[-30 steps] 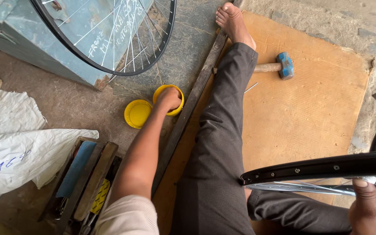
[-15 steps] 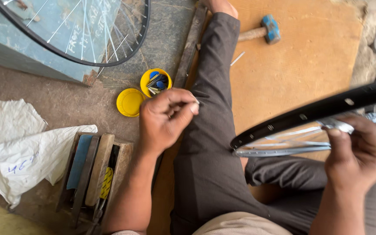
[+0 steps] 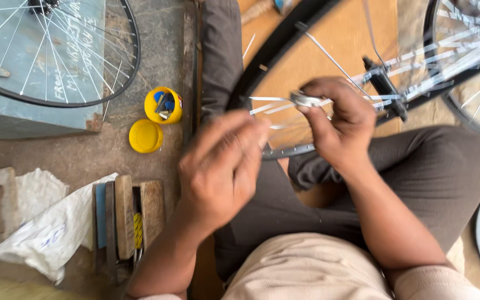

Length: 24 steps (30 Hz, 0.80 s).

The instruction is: The person is building bicycle wheels by inserting spokes into a rim and securing them with nipples by hand.

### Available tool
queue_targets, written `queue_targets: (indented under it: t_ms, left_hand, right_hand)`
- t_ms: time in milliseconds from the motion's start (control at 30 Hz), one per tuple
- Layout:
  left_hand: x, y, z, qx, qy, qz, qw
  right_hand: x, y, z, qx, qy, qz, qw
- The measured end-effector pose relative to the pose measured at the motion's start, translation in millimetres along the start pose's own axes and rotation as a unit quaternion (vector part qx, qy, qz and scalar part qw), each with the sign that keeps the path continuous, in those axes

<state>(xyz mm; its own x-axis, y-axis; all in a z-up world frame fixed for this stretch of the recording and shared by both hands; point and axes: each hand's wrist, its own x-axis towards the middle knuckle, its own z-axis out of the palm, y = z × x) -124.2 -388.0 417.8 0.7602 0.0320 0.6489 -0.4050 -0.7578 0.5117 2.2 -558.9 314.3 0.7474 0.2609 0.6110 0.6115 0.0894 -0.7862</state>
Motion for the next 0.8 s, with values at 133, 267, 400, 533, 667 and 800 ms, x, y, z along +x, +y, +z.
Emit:
queue_targets:
  t_ms: [133,267,400,533,667,800]
  left_hand:
    - [4,5,14,0.005,-0.003,-0.026,1.0]
    - [2,7,20,0.008,0.027,-0.048,0.998]
    - [-1,5,24,0.012,0.05,-0.05,0.997]
    - [0,4,26,0.003,0.041,-0.063,0.997]
    - [0,4,22,0.017,0.035,-0.064,0.997]
    - [-1,6,23,0.044,0.037,-0.045,0.997]
  right_hand:
    - [1,-6,-1,0.016,0.016,-0.011,1.0]
    - [2,-13,-7,-0.01,0.014,-0.022,1.0]
    - [1,-16,-10,0.008,0.002,-0.01,1.0]
    - [4,-17,-13,-0.009,0.0,-0.031,0.999]
    - [3,-18,-12,-0.007,-0.005,-0.036,0.999]
    - [2,-18,-10,-0.018,-0.005,-0.04,0.999]
